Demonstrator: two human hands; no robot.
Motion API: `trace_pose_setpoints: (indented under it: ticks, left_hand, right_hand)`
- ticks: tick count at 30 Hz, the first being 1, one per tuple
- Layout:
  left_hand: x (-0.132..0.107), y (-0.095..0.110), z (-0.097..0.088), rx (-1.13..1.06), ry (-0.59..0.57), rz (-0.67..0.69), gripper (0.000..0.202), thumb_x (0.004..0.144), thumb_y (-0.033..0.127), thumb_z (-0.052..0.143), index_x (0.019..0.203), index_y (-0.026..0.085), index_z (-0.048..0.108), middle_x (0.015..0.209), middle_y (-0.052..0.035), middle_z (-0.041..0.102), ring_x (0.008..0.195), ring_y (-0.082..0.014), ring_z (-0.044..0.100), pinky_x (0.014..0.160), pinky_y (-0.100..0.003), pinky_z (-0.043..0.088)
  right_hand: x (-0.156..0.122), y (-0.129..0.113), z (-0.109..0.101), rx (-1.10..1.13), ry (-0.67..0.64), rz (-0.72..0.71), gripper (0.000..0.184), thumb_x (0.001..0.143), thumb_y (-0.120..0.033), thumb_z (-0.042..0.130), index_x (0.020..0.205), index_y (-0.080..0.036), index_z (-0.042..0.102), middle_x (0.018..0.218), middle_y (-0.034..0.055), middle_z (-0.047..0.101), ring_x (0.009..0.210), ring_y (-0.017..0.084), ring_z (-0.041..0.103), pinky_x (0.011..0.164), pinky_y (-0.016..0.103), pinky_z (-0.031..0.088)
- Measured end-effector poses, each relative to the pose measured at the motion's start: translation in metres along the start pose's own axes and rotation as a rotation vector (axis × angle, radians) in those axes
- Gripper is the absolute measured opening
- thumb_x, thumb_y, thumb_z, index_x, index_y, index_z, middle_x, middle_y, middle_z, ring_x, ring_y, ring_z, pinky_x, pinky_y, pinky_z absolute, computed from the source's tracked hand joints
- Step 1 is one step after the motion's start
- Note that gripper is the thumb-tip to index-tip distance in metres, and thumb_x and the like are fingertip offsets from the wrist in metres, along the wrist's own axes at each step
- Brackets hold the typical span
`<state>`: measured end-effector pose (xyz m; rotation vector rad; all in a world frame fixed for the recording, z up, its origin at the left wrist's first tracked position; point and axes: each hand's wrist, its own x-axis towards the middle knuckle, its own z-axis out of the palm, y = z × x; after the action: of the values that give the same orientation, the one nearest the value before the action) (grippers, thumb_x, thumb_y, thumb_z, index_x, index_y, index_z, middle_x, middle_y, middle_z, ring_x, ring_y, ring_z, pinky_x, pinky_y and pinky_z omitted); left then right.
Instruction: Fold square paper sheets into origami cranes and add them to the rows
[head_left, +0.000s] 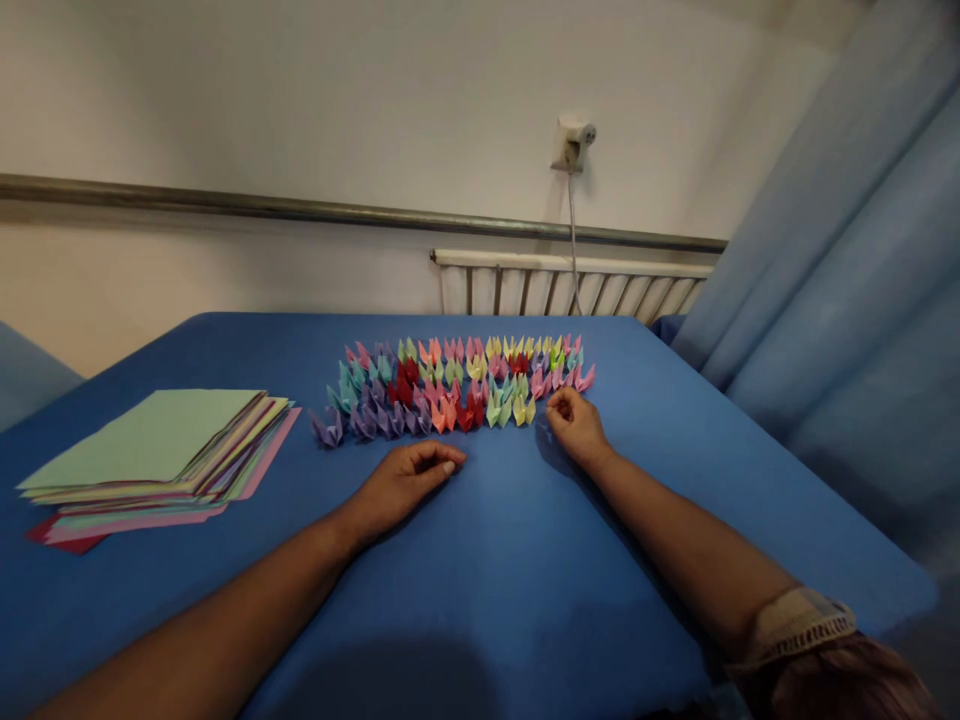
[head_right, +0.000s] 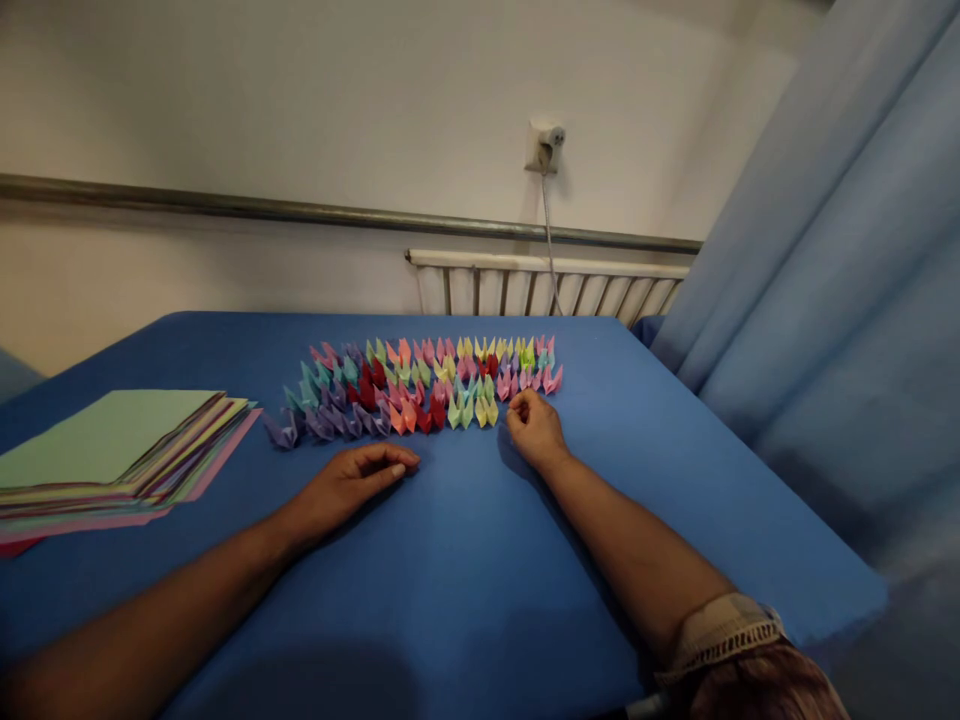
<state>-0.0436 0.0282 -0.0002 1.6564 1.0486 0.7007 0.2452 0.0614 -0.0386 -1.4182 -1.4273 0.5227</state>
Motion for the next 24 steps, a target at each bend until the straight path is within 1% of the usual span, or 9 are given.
trace_pose_setpoints:
  ticks: [4,6,9,11,14,16,19,23,24]
  left_hand:
    - [-0.002,0.0,0.004,0.201,-0.099,0.178,0.018,0.085,0.032,0.057,0.092,0.02,0.069,0.101,-0.0057,0.068,0.096,-0.0197,0.062,0.091,-0.034,0.046]
    - [-0.003,-0.001,0.006,0.285,-0.134,0.264,0.017,0.087,0.028,0.053,0.09,0.019,0.068,0.102,-0.0054,0.067,0.097,-0.0183,0.062,0.09,-0.032,0.046]
    - [-0.006,-0.001,0.007,0.375,-0.133,0.322,0.018,0.089,0.024,0.051,0.09,0.018,0.067,0.093,-0.0039,0.067,0.087,-0.0161,0.063,0.082,-0.028,0.048]
    - [-0.008,0.002,0.006,0.449,-0.11,0.34,0.018,0.088,0.022,0.05,0.09,0.018,0.068,0.089,-0.0036,0.068,0.083,-0.0159,0.062,0.079,-0.028,0.048]
    - [-0.015,0.01,-0.006,0.579,0.015,0.372,0.02,0.089,0.023,0.049,0.091,0.018,0.068,0.092,-0.0048,0.068,0.087,-0.0175,0.062,0.081,-0.029,0.047]
    - [-0.022,0.016,-0.026,0.669,0.167,0.361,0.021,0.089,0.027,0.049,0.093,0.018,0.067,0.096,-0.006,0.069,0.09,-0.0192,0.063,0.084,-0.031,0.047]
    - [-0.036,0.023,-0.072,0.87,0.494,0.242,0.025,0.089,0.03,0.048,0.097,0.016,0.067,0.101,-0.0095,0.069,0.096,-0.0233,0.062,0.089,-0.034,0.045]
    - [-0.055,0.018,-0.141,1.156,0.8,-0.163,0.048,0.087,0.044,0.05,0.114,0.006,0.061,0.12,-0.0212,0.062,0.11,-0.0358,0.056,0.093,-0.046,0.042]
    - [-0.058,0.015,-0.155,1.194,0.825,-0.264,0.056,0.085,0.048,0.051,0.118,0.004,0.057,0.125,-0.0239,0.057,0.112,-0.0387,0.053,0.093,-0.048,0.042]
  right_hand:
    - [-0.029,-0.031,0.008,0.053,0.017,0.054,0.02,0.077,-0.038,0.053,0.066,-0.021,0.05,0.056,-0.0041,0.048,0.053,0.013,0.045,0.055,0.026,0.035]
    - [-0.055,-0.049,0.028,0.19,-0.127,0.138,0.025,0.078,-0.041,0.053,0.065,-0.021,0.051,0.055,-0.0049,0.047,0.05,0.012,0.042,0.052,0.025,0.034]
    - [-0.09,-0.073,0.062,0.333,-0.437,0.211,0.015,0.079,-0.032,0.052,0.07,-0.02,0.053,0.06,-0.0043,0.052,0.051,0.01,0.045,0.051,0.022,0.037]
    - [-0.102,-0.085,0.078,0.288,-0.496,0.154,0.012,0.081,-0.026,0.05,0.071,-0.02,0.053,0.061,-0.004,0.053,0.054,0.011,0.047,0.053,0.022,0.038]
    - [-0.102,-0.093,0.084,0.066,-0.473,-0.101,0.008,0.082,-0.02,0.054,0.075,-0.02,0.056,0.066,-0.003,0.055,0.061,0.012,0.049,0.061,0.024,0.039]
    - [-0.097,-0.093,0.08,0.017,-0.525,-0.228,0.008,0.082,-0.017,0.055,0.074,-0.019,0.056,0.069,-0.0024,0.056,0.065,0.012,0.05,0.063,0.024,0.038]
    - [-0.091,-0.085,0.076,0.076,-0.61,-0.214,0.009,0.084,-0.017,0.055,0.075,-0.019,0.056,0.07,-0.0026,0.057,0.065,0.011,0.051,0.062,0.022,0.039]
    - [-0.089,-0.073,0.079,0.219,-0.657,-0.08,0.006,0.084,-0.019,0.056,0.078,-0.019,0.056,0.068,-0.0038,0.057,0.061,0.009,0.052,0.06,0.021,0.041]
    - [-0.089,-0.072,0.081,0.248,-0.67,-0.062,0.006,0.084,-0.02,0.057,0.078,-0.018,0.057,0.068,-0.0038,0.057,0.061,0.009,0.053,0.06,0.021,0.041]
